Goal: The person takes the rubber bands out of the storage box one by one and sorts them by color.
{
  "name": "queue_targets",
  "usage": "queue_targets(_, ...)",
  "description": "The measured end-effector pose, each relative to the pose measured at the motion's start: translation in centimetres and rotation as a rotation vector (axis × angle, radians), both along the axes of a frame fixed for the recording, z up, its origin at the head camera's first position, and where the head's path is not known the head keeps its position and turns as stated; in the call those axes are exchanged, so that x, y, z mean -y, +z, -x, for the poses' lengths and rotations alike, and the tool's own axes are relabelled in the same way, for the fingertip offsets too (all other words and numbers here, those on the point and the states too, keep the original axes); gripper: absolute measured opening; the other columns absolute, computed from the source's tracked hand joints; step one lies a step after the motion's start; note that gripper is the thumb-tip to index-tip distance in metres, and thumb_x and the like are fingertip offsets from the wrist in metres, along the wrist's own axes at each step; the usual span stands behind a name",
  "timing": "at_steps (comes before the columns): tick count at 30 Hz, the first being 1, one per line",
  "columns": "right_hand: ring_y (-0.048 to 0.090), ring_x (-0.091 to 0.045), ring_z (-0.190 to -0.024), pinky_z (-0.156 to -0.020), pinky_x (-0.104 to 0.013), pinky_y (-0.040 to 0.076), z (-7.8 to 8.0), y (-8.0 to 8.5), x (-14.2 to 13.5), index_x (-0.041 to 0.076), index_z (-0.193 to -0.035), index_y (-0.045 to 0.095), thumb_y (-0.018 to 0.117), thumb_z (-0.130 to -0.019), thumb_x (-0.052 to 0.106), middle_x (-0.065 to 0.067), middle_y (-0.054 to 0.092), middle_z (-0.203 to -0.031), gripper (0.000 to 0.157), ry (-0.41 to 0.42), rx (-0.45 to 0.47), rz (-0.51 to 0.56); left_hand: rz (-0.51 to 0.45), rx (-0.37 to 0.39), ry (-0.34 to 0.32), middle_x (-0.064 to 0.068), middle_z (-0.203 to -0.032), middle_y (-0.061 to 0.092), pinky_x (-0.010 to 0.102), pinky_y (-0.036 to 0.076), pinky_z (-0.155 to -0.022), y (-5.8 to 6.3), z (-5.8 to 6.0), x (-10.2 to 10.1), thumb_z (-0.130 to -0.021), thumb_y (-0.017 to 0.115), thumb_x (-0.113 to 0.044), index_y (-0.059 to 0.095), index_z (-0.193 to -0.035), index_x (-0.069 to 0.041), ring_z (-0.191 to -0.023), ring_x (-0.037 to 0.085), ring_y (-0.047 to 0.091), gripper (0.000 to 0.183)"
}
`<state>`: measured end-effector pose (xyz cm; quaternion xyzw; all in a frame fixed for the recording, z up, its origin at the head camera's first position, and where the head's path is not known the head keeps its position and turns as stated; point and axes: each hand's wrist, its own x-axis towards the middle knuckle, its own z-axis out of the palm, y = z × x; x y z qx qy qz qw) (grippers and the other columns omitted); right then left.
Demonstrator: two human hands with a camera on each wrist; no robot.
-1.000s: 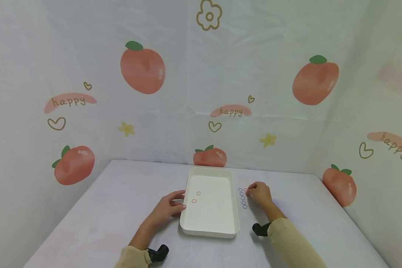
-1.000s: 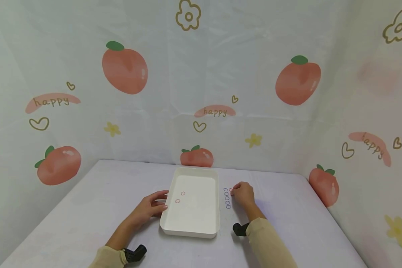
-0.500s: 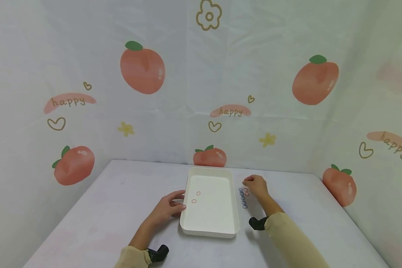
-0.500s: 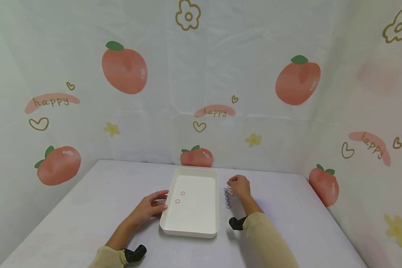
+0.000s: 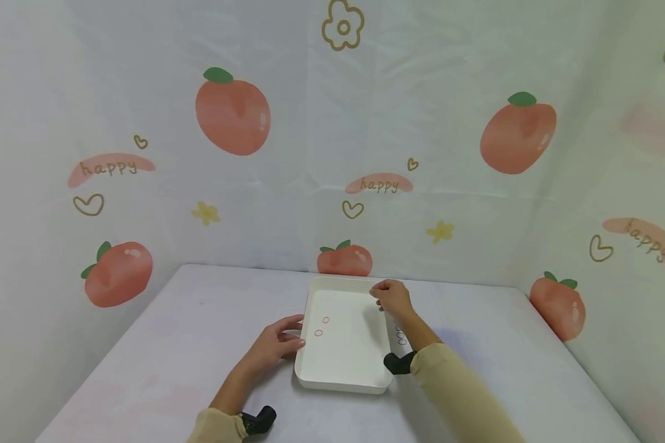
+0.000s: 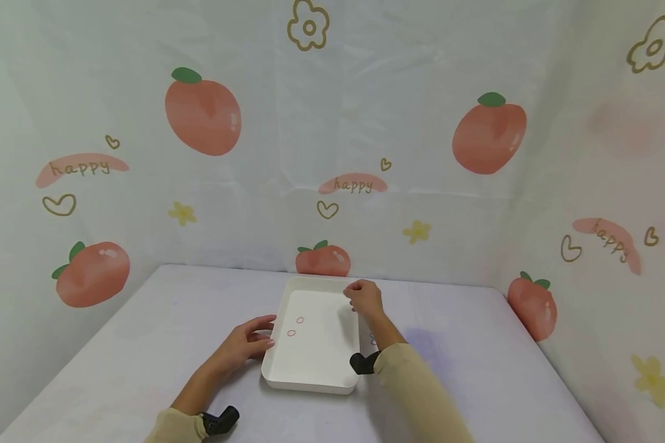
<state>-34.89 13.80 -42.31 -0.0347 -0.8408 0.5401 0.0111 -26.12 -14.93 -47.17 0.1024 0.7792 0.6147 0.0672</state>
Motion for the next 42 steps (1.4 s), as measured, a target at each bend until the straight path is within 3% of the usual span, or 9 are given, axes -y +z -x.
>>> queue_targets(9, 0.057, -0.020, -0.071, -0.061, -0.026, 0.052, -0.6, -0.2, 4.3, 0.002, -0.094, 0.066, 0.068, -0.091, 0.010, -0.009, 0.063, -0.086, 0.009, 0.098, 0.010, -0.020, -0.011, -0.002, -0.010, 0.020, -0.132, 0.052, 0.038, 0.056, -0.080, 0.0, 0.0, 0.1, -0.089, 0.071, -0.013, 0.045, -0.143, -0.003, -0.102, 0.027, 0.064, 0.061)
queue_targets(14, 0.057, -0.018, -0.067, -0.057, -0.025, 0.050, -1.0, -1.1, 5.7, 0.003, -0.092, 0.066, 0.070, -0.088, 0.007, -0.006, 0.062, -0.079, 0.007, 0.174, 0.014, -0.061, -0.006, 0.007, -0.013, 0.020, -0.132, 0.053, 0.037, 0.056, -0.080, -0.3, 0.2, 0.1, -0.089, 0.071, -0.014, 0.046, -0.142, -0.003, -0.103, 0.027, 0.064, 0.061)
queue_targets(22, 0.055, -0.017, -0.065, -0.059, -0.024, 0.049, -0.8, -3.1, 6.8, 0.004, -0.098, 0.069, 0.072, -0.086, 0.007, -0.006, 0.059, -0.079, 0.013, 0.250, 0.098, -0.058, -0.001, 0.006, -0.023, 0.021, -0.132, 0.053, 0.038, 0.056, -0.079, -0.2, 0.1, 0.1, -0.089, 0.071, -0.014, 0.046, -0.142, -0.002, -0.103, 0.028, 0.064, 0.060)
queue_targets(33, 0.053, -0.019, -0.073, -0.064, -0.025, 0.047, -1.2, -3.0, 7.5, 0.011, -0.103, 0.074, 0.075, -0.082, 0.007, -0.004, 0.058, -0.083, 0.021, 0.301, 0.085, -0.228, -0.002, -0.007, -0.025, 0.021, -0.132, 0.053, 0.038, 0.056, -0.080, -0.1, 0.2, 0.2, -0.090, 0.070, -0.015, 0.046, -0.142, -0.003, -0.104, 0.028, 0.064, 0.058)
queue_targets(38, 0.052, -0.018, -0.075, -0.065, -0.027, 0.044, -0.9, -3.3, 7.8, 0.014, -0.097, 0.076, 0.077, -0.081, 0.007, -0.001, 0.059, -0.082, 0.017, 0.330, 0.026, -0.361, -0.014, -0.015, -0.036, 0.023, -0.131, 0.052, 0.038, 0.056, -0.078, -0.1, 0.1, 0.2, -0.090, 0.069, -0.013, 0.045, -0.142, 0.000, -0.103, 0.029, 0.064, 0.059)
queue_targets(42, 0.052, -0.016, -0.073, -0.063, -0.027, 0.044, -0.9, -3.3, 8.1, 0.014, -0.091, 0.076, 0.077, -0.081, 0.007, 0.000, 0.058, -0.079, 0.011, 0.332, -0.001, -0.382, -0.010, -0.023, -0.037, 0.024, -0.131, 0.053, 0.037, 0.056, -0.078, -0.1, 0.1, 0.3, -0.090, 0.069, -0.012, 0.045, -0.142, 0.000, -0.103, 0.029, 0.064, 0.059)
